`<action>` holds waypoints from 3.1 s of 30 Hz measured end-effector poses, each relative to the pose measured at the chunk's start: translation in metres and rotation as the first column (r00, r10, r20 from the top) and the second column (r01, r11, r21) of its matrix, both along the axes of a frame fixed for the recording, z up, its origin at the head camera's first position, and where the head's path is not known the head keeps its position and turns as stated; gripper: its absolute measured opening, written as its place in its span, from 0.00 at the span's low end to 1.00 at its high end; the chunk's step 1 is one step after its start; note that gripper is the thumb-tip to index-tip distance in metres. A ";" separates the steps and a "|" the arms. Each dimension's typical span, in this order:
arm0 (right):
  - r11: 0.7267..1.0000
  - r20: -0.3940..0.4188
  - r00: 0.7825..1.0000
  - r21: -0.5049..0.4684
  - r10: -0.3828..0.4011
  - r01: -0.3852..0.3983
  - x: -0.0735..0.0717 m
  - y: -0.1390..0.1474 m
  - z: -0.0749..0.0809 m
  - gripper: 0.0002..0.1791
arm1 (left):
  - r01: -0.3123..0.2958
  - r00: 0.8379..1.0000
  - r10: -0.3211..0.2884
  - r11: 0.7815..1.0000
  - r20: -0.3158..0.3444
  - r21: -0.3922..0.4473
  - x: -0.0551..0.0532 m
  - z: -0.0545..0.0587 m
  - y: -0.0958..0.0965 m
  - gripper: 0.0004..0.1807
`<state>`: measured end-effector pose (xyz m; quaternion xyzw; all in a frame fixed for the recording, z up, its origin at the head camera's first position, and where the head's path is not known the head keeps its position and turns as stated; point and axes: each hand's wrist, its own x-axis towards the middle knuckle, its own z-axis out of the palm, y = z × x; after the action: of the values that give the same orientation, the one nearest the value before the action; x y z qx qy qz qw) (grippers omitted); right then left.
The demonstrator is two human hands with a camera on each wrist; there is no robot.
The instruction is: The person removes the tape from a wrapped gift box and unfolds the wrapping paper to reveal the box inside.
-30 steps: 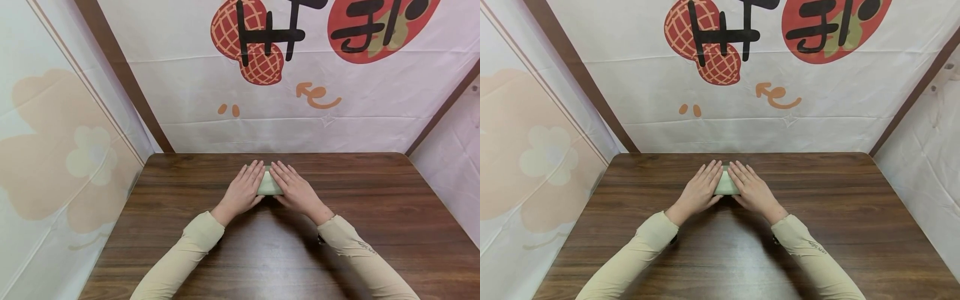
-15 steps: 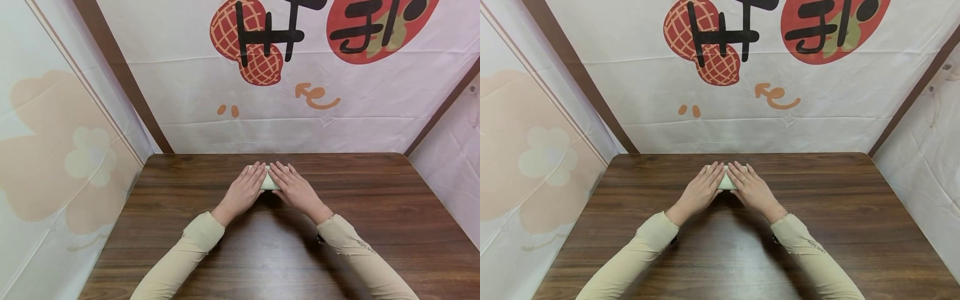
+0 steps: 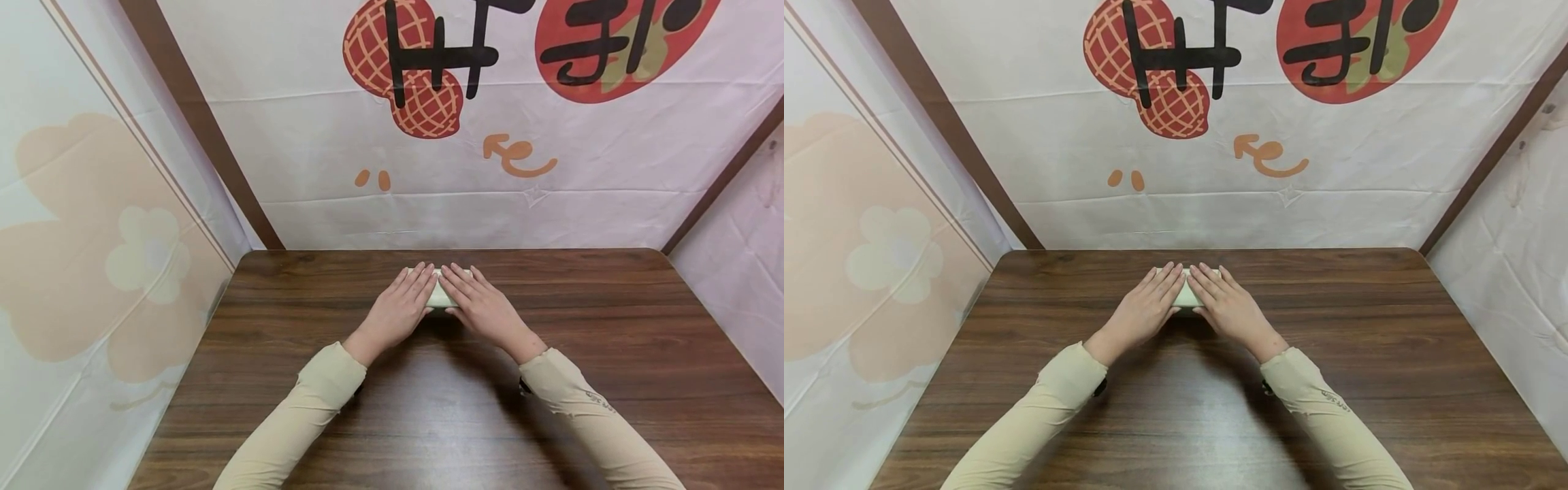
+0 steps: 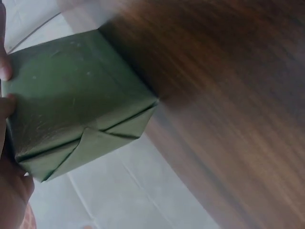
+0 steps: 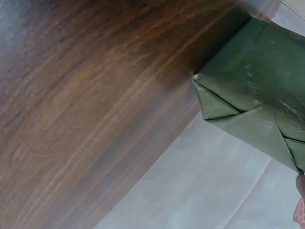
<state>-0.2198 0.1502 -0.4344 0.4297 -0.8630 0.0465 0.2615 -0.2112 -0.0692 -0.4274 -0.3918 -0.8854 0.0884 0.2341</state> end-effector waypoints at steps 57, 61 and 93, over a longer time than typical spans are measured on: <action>0.998 0.575 0.818 -0.055 0.023 0.010 -0.008 0.008 0.034 0.24 | -0.090 0.926 0.054 0.993 0.373 0.079 0.004 0.020 0.010 0.26; 0.996 0.508 0.862 -0.073 -0.011 0.056 -0.006 0.006 0.025 0.24 | -0.085 0.946 0.052 0.992 0.319 0.091 0.002 0.018 0.011 0.25; 0.908 0.470 0.834 -0.138 -0.290 0.394 0.038 -0.030 -0.029 0.33 | -0.301 0.935 0.205 0.888 0.288 0.347 -0.004 -0.016 -0.003 0.25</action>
<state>-0.1822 0.1203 -0.4632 0.2124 -0.9513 0.1934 0.1122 -0.2156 -0.0720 -0.4438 -0.2262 -0.9509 -0.1065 0.1824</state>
